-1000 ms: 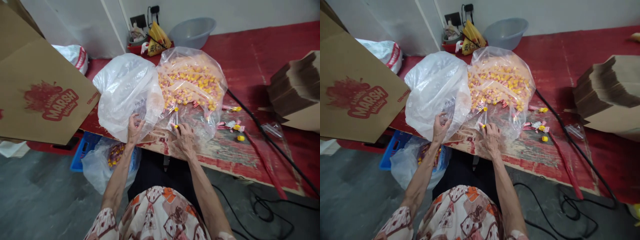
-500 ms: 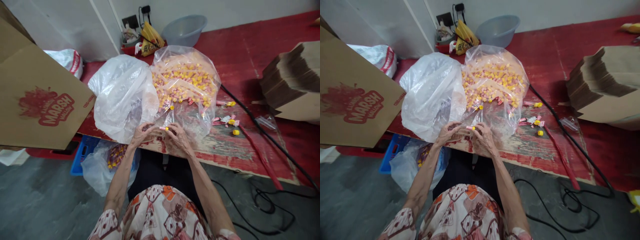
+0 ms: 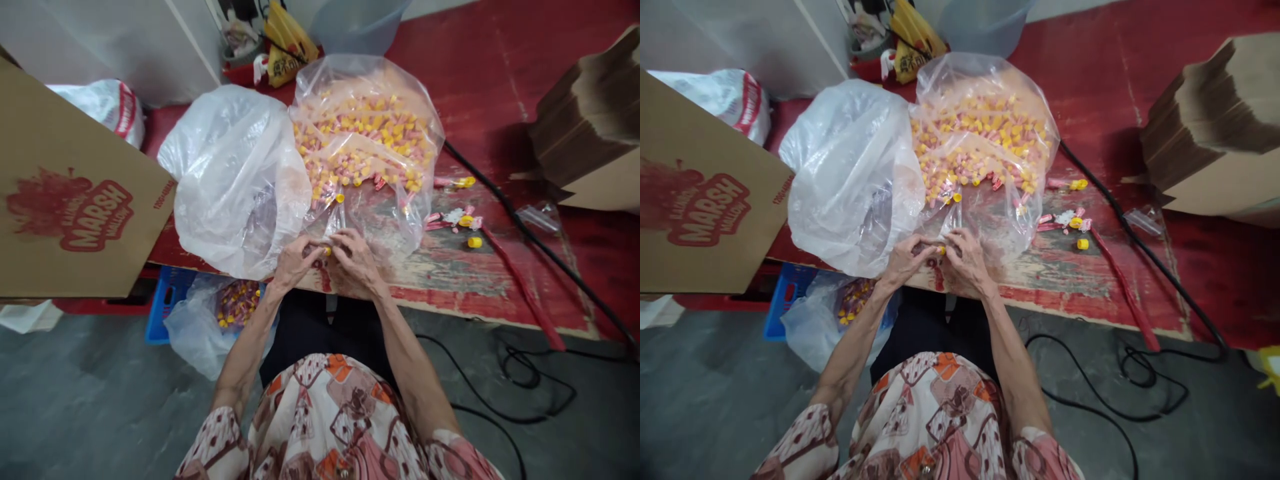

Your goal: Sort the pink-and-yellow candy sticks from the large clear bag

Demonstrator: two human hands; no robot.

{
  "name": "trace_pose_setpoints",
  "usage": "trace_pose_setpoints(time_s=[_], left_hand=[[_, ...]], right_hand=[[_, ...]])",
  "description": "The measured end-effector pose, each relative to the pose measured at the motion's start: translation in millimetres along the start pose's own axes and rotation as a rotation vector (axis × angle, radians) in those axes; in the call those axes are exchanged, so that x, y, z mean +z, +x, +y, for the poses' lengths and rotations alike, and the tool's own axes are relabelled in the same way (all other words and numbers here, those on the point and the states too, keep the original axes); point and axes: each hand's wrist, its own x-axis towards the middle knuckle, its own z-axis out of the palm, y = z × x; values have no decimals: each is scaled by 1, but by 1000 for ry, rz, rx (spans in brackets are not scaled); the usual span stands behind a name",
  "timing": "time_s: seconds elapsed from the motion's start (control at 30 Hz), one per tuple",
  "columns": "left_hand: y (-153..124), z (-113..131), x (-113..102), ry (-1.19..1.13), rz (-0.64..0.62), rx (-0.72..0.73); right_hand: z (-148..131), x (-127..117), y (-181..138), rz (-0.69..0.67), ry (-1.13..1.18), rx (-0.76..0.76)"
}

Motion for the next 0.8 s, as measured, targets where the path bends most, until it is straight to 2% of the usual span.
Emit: trace_pose_setpoints(time_s=[0.13, 0.23, 0.33, 0.4, 0.5, 0.57, 0.63, 0.8], left_hand=[[0, 12, 10, 292, -103, 153], [7, 17, 11, 360, -170, 172], [18, 14, 7, 255, -192, 125], [22, 7, 4, 145, -167, 36], [20, -1, 1, 11, -98, -107], [15, -1, -2, -27, -83, -137], [9, 5, -6, -19, -96, -85], [0, 32, -5, 174, -42, 221]], right_hand=[[12, 0, -1, 273, 59, 91], [16, 1, -1, 367, 62, 132], [14, 4, -1, 338, 38, 132], [12, 6, 0, 314, 25, 135], [9, 8, 1, 308, 15, 149], [9, 9, 1, 305, 7, 151], [10, 9, 1, 301, -3, 147], [15, 8, 1, 283, -14, 135]])
